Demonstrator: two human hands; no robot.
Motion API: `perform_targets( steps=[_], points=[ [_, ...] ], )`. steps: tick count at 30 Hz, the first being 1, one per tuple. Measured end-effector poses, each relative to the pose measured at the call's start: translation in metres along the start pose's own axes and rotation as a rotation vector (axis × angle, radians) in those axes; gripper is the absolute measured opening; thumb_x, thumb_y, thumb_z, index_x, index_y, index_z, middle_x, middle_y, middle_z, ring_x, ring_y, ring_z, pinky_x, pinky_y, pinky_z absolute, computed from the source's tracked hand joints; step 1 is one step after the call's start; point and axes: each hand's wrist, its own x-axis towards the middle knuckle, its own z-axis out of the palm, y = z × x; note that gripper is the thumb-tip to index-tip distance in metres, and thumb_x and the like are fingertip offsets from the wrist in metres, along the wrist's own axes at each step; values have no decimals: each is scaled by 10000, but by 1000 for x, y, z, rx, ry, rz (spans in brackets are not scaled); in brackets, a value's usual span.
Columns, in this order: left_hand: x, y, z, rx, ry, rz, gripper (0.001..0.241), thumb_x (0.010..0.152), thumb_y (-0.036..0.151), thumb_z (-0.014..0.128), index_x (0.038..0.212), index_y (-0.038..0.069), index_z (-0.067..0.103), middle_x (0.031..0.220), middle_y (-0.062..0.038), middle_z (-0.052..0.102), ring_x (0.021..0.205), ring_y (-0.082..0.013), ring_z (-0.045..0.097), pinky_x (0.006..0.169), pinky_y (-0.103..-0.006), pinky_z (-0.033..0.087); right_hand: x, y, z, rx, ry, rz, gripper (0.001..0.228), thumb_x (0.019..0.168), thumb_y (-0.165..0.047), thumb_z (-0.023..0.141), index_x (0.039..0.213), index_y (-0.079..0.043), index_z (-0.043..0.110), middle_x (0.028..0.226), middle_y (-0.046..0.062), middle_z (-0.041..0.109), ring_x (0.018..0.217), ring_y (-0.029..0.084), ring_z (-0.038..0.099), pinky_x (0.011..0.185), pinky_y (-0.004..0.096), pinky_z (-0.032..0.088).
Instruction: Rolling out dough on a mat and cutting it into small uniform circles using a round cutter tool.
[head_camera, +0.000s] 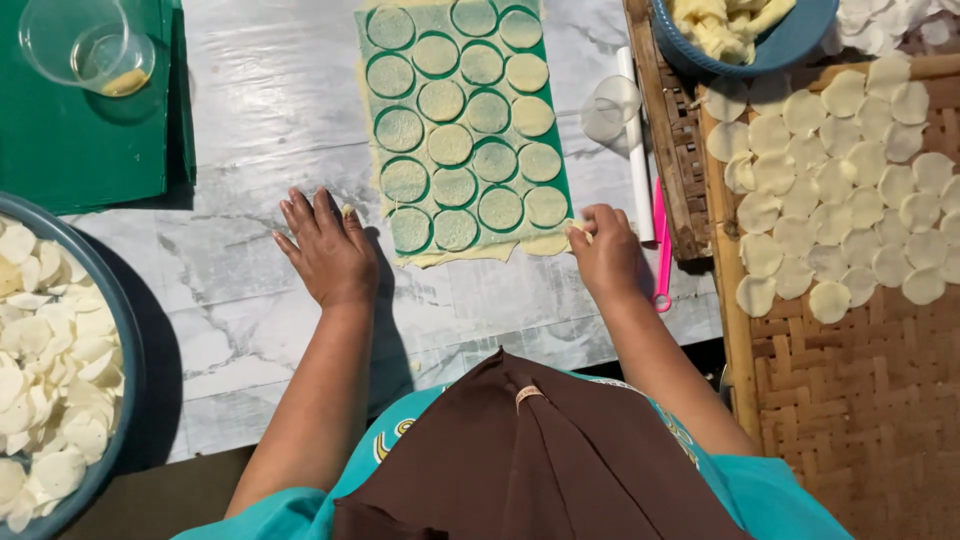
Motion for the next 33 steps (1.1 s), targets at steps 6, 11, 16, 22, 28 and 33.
perform_targets(
  steps=[6,11,16,22,28,33],
  points=[
    [-1,-2,-9,-104,-7,27,479,1101,370,427,1499,111,490,1618,-238,366,1529,-430,254,1198,-674,149,-25,-46,-7,182,115,13,202,867,-161,827,907,-49,663,1103,134,611,958,438,697,767,444,590],
    [-3,-9,-12,-168,-12,88,437,1096,327,437,1482,136,508,1622,-215,369,1539,-417,239,1201,-673,138,-38,-42,13,-25,147,124,177,959,-338,751,881,-189,696,976,0,681,892,277,734,711,390,596],
    [-3,-9,-20,-297,-57,121,441,1070,267,447,1499,173,481,1639,-180,351,1540,-424,245,1191,-707,139,-43,-56,29,-53,158,320,192,877,-345,770,913,-207,641,850,37,720,860,339,734,729,508,572],
    [-3,-15,-35,-500,-97,207,332,1085,198,408,1366,179,585,1526,-126,476,1500,-409,338,1196,-661,190,-47,-91,30,-112,156,381,327,805,-324,867,1069,-187,731,998,2,690,964,302,734,781,410,611],
    [-18,-33,-42,-665,-233,529,237,996,156,586,1202,173,701,1275,-123,609,1283,-385,582,1114,-508,416,-52,-114,36,-8,283,265,199,860,-303,824,830,-156,694,1162,15,640,1027,317,709,802,433,585],
    [-28,-32,-48,-632,-471,759,163,980,345,653,1083,255,740,1115,-1,683,1085,-238,677,925,-417,513,-63,-108,45,26,68,528,217,894,-452,741,804,-273,659,792,-70,721,813,255,731,683,398,593]
  ],
)
